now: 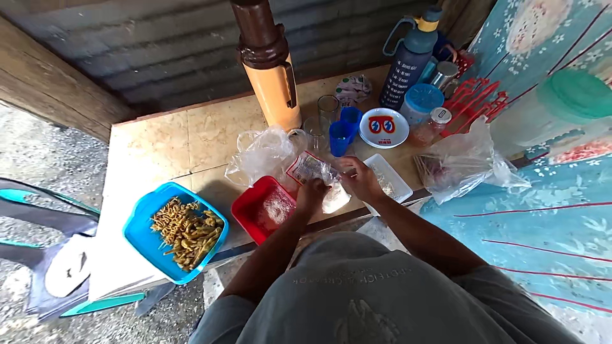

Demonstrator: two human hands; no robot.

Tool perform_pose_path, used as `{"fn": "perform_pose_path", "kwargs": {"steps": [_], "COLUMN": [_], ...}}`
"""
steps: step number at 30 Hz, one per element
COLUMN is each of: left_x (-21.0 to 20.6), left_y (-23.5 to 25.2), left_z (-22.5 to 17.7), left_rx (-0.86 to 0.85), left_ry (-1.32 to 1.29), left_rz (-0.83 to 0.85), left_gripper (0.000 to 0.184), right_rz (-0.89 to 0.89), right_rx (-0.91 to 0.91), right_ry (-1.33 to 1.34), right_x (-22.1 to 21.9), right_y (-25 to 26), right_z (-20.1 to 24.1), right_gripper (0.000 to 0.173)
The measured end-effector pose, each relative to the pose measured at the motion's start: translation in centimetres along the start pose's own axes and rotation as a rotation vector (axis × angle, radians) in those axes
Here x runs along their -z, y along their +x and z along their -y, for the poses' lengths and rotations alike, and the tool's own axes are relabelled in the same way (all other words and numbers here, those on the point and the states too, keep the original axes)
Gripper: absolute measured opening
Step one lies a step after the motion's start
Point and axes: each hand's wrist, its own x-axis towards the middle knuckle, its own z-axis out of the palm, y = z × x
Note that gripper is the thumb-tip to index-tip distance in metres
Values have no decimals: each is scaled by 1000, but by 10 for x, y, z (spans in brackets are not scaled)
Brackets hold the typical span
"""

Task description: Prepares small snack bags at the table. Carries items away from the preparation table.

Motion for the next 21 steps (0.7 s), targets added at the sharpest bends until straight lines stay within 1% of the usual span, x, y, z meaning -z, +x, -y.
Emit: {"fn": "perform_pose_path", "kwargs": {"steps": [1,2,3,4,5,6,7,9,11,12,14,18,21], "left_x": [3,4,4,3,2,1,1,4,2,0,-4,-6,-9], "left_y": [-2,-5,-7,-8,-8,-8,-8,-12,-17,-18,-17,-12,-12], "left_z": [-4,-6,-6,-6,-6,-7,-8,-9,-7,-7,-7,-6,-7], "left_rx": [-2,-1,9,25,32,26,5,-101,-250,-309,-369,-342,-314], "left_ry": [-37,-77,-120,-164,-211,-246,-235,-68,113,155,173,145,132], "left_rz": [0,10,25,42,55,65,74,27,-54,-79,-118,-160,-177], "left_gripper": [26,26,26,25,22,20,18,18,17,18,18,18,20], "right_rz": [-42,-38,14,89,141,160,151,120,120,126,135,179,212], "right_rx": [47,107,155,169,159,124,76,-27,-87,-98,-114,-152,-171], "right_ry": [-10,-20,-34,-43,-45,-35,-19,17,51,56,57,37,27], "right_x": [1,1,-2,-6,-12,-18,-22,-28,-28,-28,-27,-26,-26], "right_y": [-5,-11,-14,-15,-16,-16,-18,-21,-21,-20,-18,-18,-19], "right_z": [-1,-6,-11,-14,-17,-17,-16,-11,-7,-6,-5,1,1], "right_gripper": [33,28,28,33,41,44,42,33,30,30,30,26,26]}}
